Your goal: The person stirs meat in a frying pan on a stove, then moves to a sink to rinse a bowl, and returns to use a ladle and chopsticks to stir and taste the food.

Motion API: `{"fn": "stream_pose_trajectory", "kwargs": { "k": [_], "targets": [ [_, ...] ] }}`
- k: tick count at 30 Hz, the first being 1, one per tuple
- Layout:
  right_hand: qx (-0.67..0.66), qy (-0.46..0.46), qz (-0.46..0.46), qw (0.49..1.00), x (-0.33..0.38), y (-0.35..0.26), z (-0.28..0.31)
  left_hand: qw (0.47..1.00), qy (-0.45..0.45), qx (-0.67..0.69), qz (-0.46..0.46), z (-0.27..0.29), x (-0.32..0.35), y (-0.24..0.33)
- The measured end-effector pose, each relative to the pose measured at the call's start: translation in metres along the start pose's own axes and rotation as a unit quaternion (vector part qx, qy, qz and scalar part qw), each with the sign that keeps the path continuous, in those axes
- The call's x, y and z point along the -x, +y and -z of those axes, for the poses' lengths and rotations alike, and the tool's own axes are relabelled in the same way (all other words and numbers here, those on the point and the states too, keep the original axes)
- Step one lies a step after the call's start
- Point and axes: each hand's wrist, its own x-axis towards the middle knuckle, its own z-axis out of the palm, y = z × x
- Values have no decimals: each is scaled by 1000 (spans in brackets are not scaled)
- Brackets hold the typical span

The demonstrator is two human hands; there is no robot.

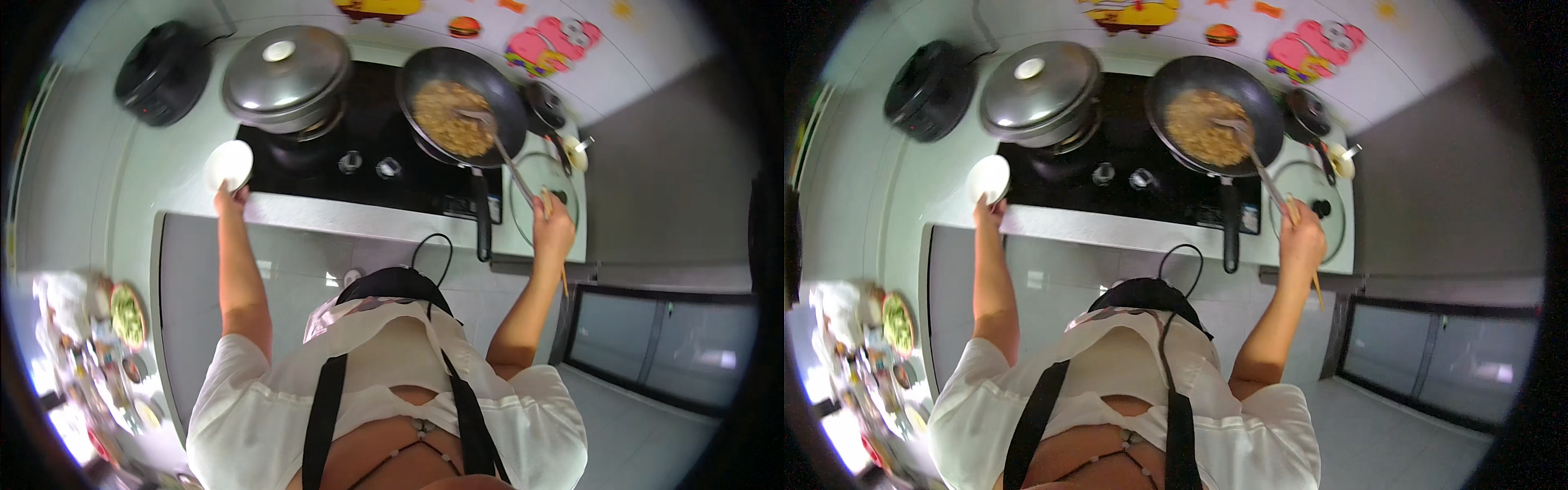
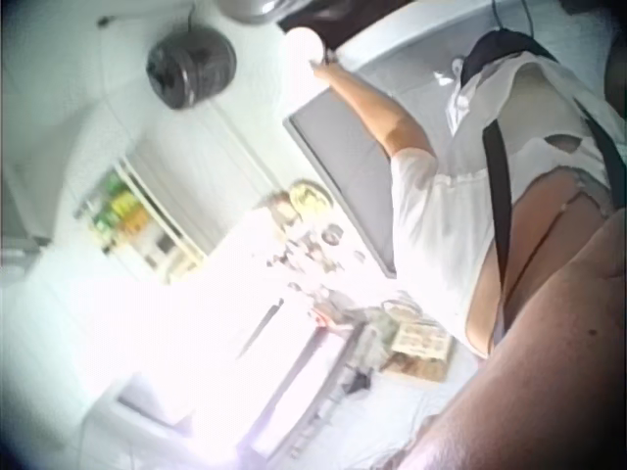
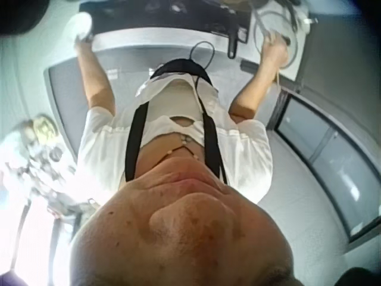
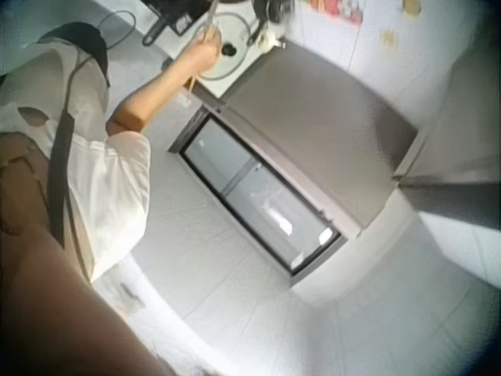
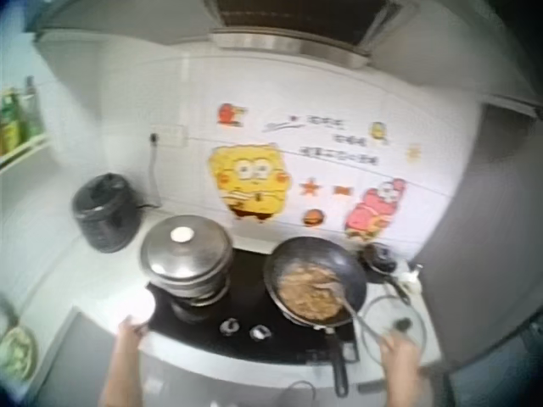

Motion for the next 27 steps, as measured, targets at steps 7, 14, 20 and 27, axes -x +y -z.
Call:
{"fn": "stream_pose_trajectory", "kwargs": {
  "k": [7, 14, 20, 27],
  "targets": [
    [26, 20, -26, 999, 12, 18, 9, 998, 58, -3, 13, -2, -1, 5],
    [71, -16, 47, 996, -7, 36, -7, 998, -42, 41, 19, -6, 128, 8],
    [97, -215, 56, 970, -40, 42, -25, 974, -195, 50, 102, -47, 241, -34],
    [35, -130, 177, 975, -55, 76, -35, 946, -238, -4, 221, -93, 313, -97]
  ]
}}
